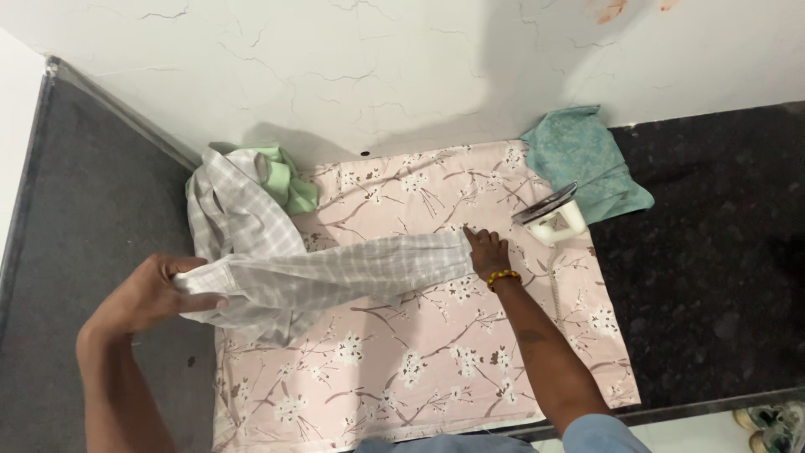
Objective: The person irons a checkered shirt on a floral-patterned ironing board. They smooth the fabric, use an electric iron to press the shirt, and reposition the garment to iron different sections.
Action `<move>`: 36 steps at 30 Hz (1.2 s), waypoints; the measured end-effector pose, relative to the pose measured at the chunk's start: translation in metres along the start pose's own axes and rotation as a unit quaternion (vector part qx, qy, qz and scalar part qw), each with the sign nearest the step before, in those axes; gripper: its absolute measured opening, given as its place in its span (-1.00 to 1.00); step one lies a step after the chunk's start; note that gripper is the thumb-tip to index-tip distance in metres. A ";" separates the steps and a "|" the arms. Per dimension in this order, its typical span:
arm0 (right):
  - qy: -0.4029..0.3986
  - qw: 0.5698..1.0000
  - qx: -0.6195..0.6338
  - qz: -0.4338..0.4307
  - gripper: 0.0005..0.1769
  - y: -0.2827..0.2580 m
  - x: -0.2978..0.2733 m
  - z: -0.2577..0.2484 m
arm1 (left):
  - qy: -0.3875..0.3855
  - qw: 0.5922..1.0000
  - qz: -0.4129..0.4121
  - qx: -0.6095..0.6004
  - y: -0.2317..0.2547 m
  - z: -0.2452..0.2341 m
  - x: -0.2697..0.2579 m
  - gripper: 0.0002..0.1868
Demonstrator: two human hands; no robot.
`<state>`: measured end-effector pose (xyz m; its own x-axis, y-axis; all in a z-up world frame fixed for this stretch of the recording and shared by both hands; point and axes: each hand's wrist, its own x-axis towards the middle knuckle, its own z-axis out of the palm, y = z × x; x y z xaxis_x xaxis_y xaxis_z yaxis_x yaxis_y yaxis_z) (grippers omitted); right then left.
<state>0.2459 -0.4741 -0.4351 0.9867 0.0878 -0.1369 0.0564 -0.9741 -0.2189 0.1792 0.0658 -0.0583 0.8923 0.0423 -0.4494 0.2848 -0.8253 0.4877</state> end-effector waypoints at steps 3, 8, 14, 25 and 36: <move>-0.050 0.998 -0.026 0.021 -0.25 0.003 0.015 -0.002 | -0.005 0.999 0.006 -0.044 -0.012 0.004 0.004 -0.32; -0.082 0.997 -0.006 0.012 -0.30 0.006 0.032 -0.007 | -0.017 0.996 -0.001 -0.087 -0.018 0.005 0.003 -0.47; 0.040 0.994 0.100 -0.006 -0.77 -0.004 0.020 -0.023 | 0.024 0.999 -0.020 -0.033 -0.024 0.002 0.002 -0.57; 0.141 0.864 0.432 -0.217 -0.80 -0.107 0.028 -0.117 | 0.477 0.876 0.054 0.049 -0.067 -0.001 0.022 -0.80; 0.310 0.798 0.476 0.201 -0.79 -0.075 0.029 -0.111 | 0.518 0.836 0.180 -0.007 -0.094 0.026 0.064 -0.54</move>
<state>0.2870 -0.4218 -0.3153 0.7984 -0.5994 0.0576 -0.1352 -0.2717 -0.9528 0.2003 0.1315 -0.1518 0.7438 0.2629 0.6145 -0.0707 -0.8833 0.4634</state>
